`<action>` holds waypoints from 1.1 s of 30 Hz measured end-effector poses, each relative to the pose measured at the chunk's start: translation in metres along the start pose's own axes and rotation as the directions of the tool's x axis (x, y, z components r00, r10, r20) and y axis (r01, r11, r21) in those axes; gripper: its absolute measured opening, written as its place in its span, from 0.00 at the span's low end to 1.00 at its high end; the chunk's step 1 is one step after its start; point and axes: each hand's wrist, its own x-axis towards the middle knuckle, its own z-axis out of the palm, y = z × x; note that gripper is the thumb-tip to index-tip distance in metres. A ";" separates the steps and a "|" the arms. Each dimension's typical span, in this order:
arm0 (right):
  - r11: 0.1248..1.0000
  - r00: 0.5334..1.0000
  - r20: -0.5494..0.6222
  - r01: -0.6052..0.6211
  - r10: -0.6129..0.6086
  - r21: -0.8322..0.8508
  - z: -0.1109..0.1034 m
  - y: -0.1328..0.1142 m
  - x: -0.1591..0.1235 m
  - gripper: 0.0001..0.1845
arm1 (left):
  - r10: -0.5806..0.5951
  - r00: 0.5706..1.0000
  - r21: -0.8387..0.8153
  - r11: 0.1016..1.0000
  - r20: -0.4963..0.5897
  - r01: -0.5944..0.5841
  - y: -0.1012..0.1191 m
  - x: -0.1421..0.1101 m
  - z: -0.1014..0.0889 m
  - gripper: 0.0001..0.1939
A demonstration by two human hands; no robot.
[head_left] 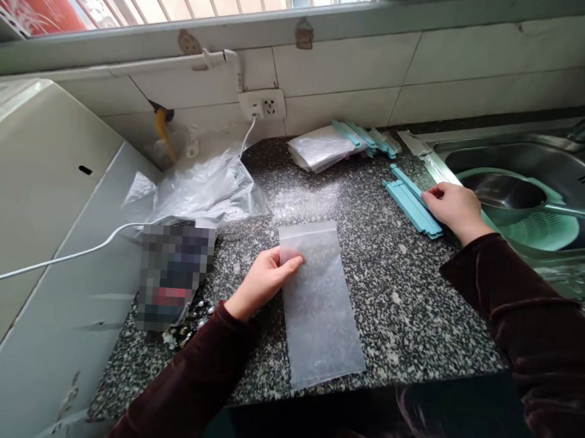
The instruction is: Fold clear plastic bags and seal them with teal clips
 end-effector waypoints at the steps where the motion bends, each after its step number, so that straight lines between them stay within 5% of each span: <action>1: 1.000 1.000 -0.013 -0.006 0.006 -0.004 0.001 0.000 0.000 0.14 | 0.001 1.000 0.004 1.000 0.007 -0.001 0.000 0.000 0.000 0.18; 16: 0.999 0.998 -0.043 0.038 -0.039 -0.036 0.000 0.007 -0.002 0.09 | 0.024 0.998 0.001 1.000 0.066 -0.025 0.003 0.001 -0.007 0.15; 22: 0.991 0.983 -0.133 0.132 -0.129 0.008 -0.012 -0.012 -0.017 0.11 | -0.020 1.000 -0.221 0.975 0.013 0.022 -0.004 0.007 -0.008 0.15; 28: 0.902 0.896 -0.191 0.422 -0.401 0.085 -0.011 -0.056 -0.055 0.12 | -0.068 0.997 -0.349 0.936 -0.035 0.052 -0.003 0.011 -0.009 0.11; 33: 0.756 0.772 -0.174 0.635 -0.612 0.159 -0.007 -0.085 -0.085 0.10 | -0.125 0.992 -0.416 0.903 -0.022 0.104 0.000 0.010 -0.010 0.12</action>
